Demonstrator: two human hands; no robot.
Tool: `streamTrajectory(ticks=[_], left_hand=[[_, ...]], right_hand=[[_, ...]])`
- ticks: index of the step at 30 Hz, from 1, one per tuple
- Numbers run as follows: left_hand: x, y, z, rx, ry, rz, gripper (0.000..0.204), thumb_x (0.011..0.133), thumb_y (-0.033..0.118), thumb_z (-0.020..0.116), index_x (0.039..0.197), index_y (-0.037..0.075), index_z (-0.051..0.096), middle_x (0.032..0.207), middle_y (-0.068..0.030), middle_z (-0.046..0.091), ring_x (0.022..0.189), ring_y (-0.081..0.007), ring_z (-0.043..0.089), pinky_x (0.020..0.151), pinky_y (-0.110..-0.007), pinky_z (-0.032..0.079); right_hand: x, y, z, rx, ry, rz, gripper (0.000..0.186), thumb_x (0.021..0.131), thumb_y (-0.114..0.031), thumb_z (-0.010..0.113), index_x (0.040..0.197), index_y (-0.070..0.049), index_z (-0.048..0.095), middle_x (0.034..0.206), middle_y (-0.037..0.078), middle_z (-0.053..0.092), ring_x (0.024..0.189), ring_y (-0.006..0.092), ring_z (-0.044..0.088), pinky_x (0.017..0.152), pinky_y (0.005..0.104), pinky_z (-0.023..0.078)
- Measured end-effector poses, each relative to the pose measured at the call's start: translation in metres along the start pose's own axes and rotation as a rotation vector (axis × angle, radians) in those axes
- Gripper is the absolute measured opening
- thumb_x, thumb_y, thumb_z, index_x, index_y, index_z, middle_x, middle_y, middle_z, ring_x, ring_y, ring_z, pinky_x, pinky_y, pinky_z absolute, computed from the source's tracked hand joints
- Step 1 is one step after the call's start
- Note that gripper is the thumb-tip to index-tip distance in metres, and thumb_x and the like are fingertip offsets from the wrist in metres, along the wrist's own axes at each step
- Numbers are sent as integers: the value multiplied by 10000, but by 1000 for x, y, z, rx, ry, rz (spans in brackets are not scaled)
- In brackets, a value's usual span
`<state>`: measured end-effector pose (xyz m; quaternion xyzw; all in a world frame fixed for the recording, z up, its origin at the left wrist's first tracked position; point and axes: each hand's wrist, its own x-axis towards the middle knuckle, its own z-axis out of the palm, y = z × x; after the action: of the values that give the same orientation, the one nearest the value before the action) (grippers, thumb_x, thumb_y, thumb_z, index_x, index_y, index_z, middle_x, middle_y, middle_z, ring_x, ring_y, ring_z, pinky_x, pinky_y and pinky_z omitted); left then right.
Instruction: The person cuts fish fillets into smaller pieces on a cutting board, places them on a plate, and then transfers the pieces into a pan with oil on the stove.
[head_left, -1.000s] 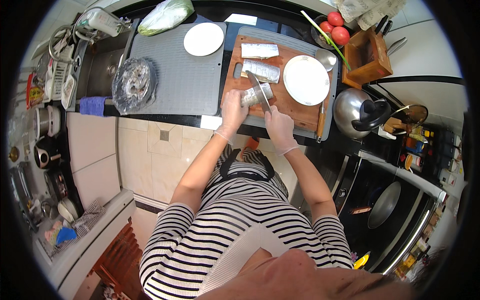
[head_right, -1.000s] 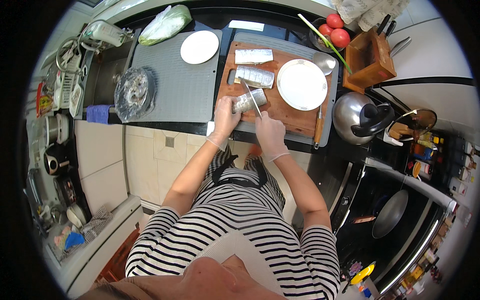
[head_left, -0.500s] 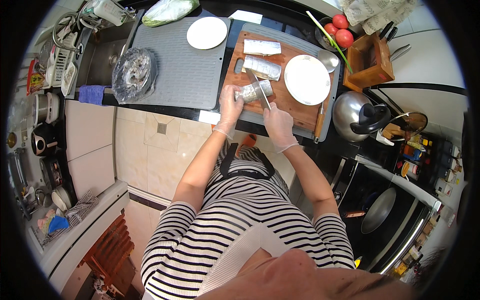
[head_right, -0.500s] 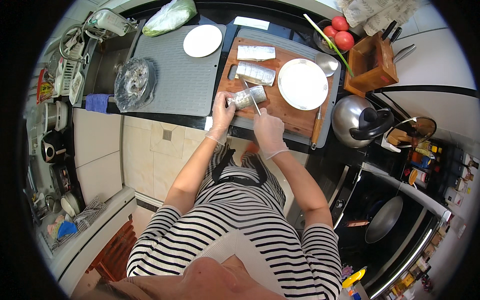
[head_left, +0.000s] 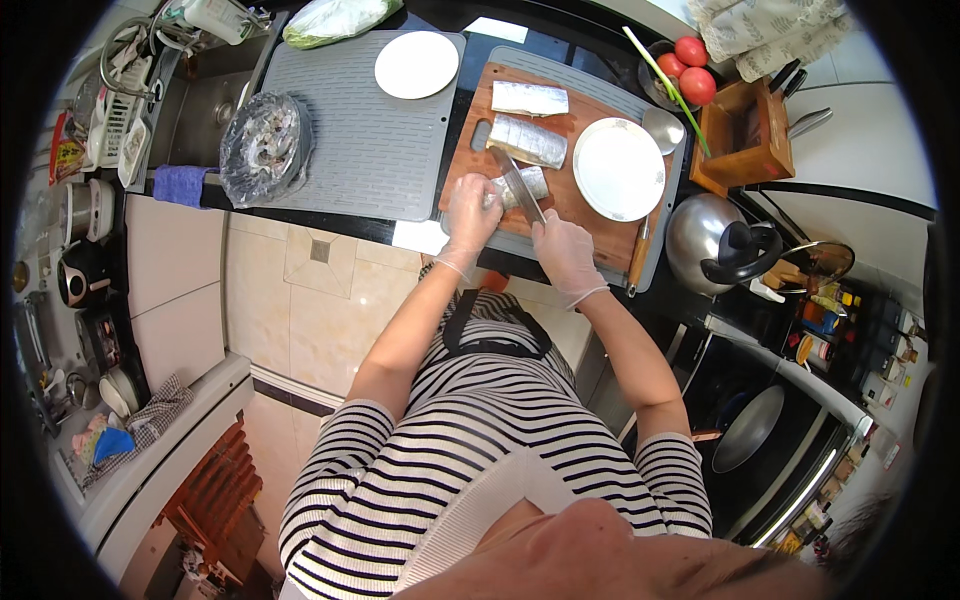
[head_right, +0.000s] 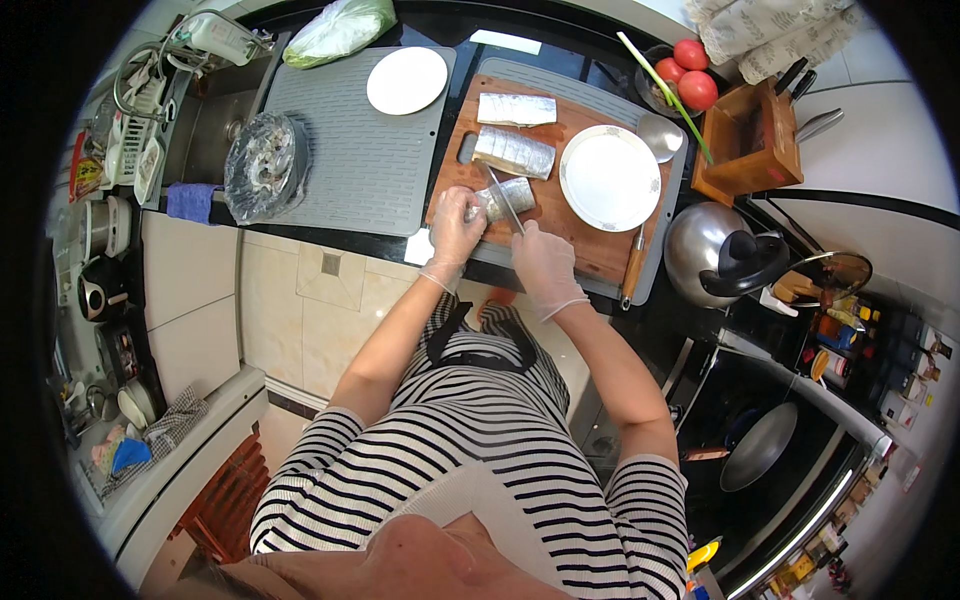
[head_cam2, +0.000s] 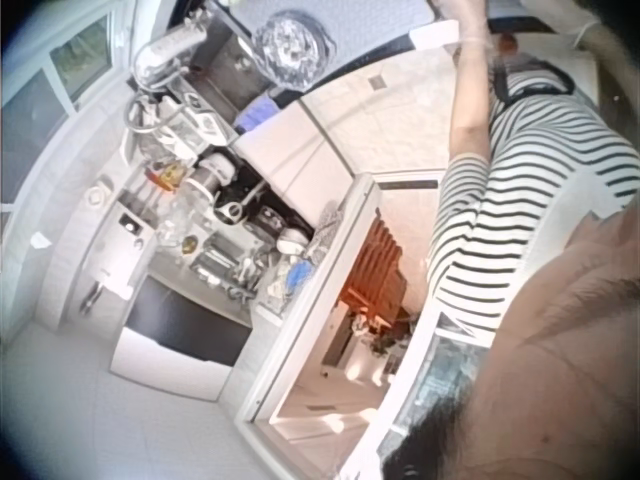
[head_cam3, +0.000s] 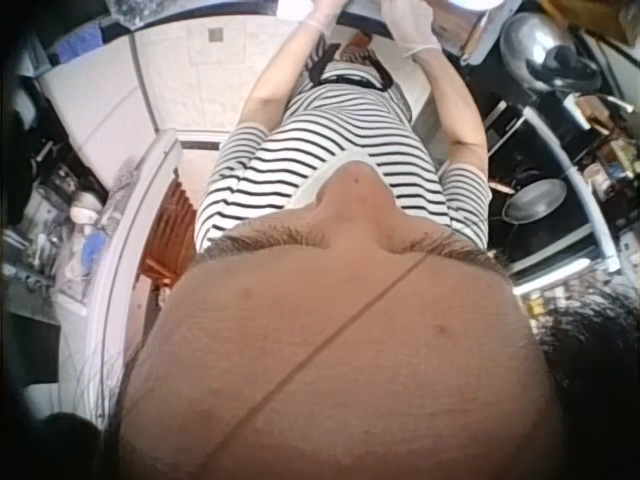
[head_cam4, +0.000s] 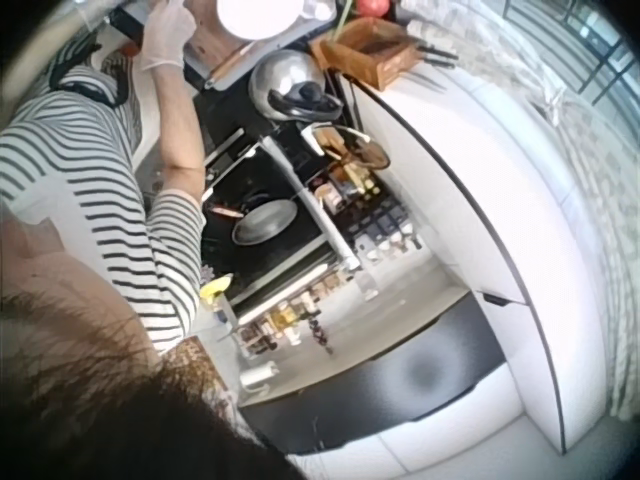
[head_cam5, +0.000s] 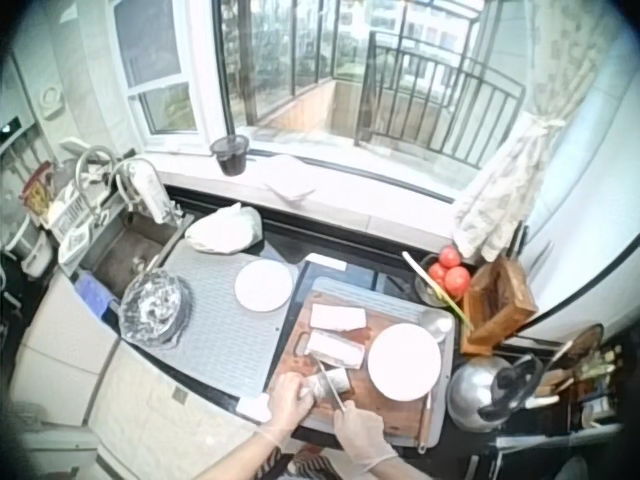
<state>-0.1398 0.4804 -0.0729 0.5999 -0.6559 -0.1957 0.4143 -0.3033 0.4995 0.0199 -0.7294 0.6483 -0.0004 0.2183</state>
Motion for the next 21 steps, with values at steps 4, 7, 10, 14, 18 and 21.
streamTrajectory(ticks=[4, 7, 10, 14, 18, 21], left_hand=[[-5, -3, 7, -12, 43, 8, 250, 674, -15, 675, 850, 61, 514, 922, -117, 563, 913, -337, 535, 790, -420, 431], [-6, -4, 8, -32, 59, 12, 256, 660, -25, 669, 845, 62, 515, 910, -121, 560, 909, -344, 534, 787, -431, 429], [-5, -3, 9, -30, 75, 12, 253, 651, -29, 670, 831, 63, 518, 904, -120, 561, 901, -344, 536, 785, -433, 431], [-4, -2, 8, -33, 102, 18, 246, 622, -50, 660, 795, 56, 521, 897, -121, 560, 883, -349, 539, 766, -433, 441], [-6, -4, 8, -43, 85, -11, 246, 616, -50, 661, 790, 56, 523, 894, -123, 562, 885, -345, 546, 758, -432, 445], [-5, -5, 9, -46, 101, 13, 248, 614, -52, 662, 790, 55, 524, 892, -124, 563, 883, -345, 544, 756, -432, 446]], right_hand=[[9, -4, 5, 4, -29, -11, 243, 918, -263, 528, 899, -22, 560, 664, 191, 649, 641, 380, 657, 614, 488, 522], [18, -9, 11, -12, -28, -10, 247, 918, -272, 537, 889, -27, 553, 668, 186, 651, 641, 379, 658, 622, 493, 522], [20, -8, 9, -28, -28, -27, 248, 917, -274, 544, 874, -30, 546, 668, 184, 651, 640, 377, 659, 618, 492, 522], [17, -4, 7, -61, -45, -37, 247, 918, -272, 546, 865, -30, 543, 655, 184, 647, 631, 374, 659, 599, 485, 524], [25, -13, 22, -28, -28, 12, 262, 915, -281, 548, 869, -24, 554, 639, 184, 642, 614, 375, 655, 586, 481, 524], [42, -16, 32, 18, 82, -59, 268, 912, -286, 551, 858, -24, 552, 634, 183, 640, 605, 381, 651, 581, 486, 523]])
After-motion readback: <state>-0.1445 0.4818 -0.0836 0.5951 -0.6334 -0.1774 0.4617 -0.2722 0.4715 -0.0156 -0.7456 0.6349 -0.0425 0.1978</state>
